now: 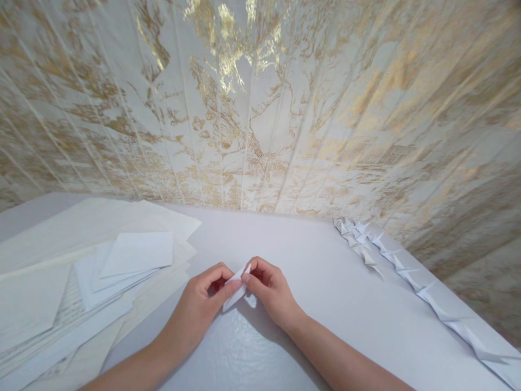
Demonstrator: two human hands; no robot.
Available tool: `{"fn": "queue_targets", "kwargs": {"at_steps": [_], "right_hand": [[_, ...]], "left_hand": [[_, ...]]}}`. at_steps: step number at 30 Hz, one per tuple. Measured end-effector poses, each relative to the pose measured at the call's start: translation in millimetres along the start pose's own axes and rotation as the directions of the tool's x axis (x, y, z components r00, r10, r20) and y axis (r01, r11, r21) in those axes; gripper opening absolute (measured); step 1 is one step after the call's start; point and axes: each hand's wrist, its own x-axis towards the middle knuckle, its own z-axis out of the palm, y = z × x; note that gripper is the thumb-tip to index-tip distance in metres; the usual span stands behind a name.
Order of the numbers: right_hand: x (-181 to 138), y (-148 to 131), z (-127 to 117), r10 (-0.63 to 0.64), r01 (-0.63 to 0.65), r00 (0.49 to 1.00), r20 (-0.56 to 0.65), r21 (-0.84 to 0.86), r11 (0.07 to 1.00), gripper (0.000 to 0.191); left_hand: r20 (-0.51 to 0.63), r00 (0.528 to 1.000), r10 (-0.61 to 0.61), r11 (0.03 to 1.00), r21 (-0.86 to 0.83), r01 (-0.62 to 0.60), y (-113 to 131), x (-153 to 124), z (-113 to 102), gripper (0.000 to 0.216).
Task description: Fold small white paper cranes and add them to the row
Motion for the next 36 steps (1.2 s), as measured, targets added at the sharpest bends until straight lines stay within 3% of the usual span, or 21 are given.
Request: {"fn": "queue_targets", "kwargs": {"at_steps": [19, 29, 36], "right_hand": [[-1.1, -1.3, -1.8, -0.051, 0.05, 0.999, -0.01, -0.075, 0.996, 0.032], [-2.2, 0.8, -1.8, -0.043, 0.071, 0.991, 0.124, -0.23, 0.971, 0.034], [-1.8, 1.6, -4.4, -0.054, 0.099, 0.987, 0.149, -0.315, 0.944, 0.029]], "left_hand": [[-0.02, 1.0, -0.018, 1.0, 0.0, 0.018, 4.0, -0.1, -1.3, 0.032], [-0.014, 1.0, 0.003, 0.995, 0.095, -0.001, 5.4, -1.7, -1.1, 0.034], [-0.012, 1.0, -0.01, 0.994, 0.111, 0.011, 3.9, -1.7, -1.5, 0.034]]}}
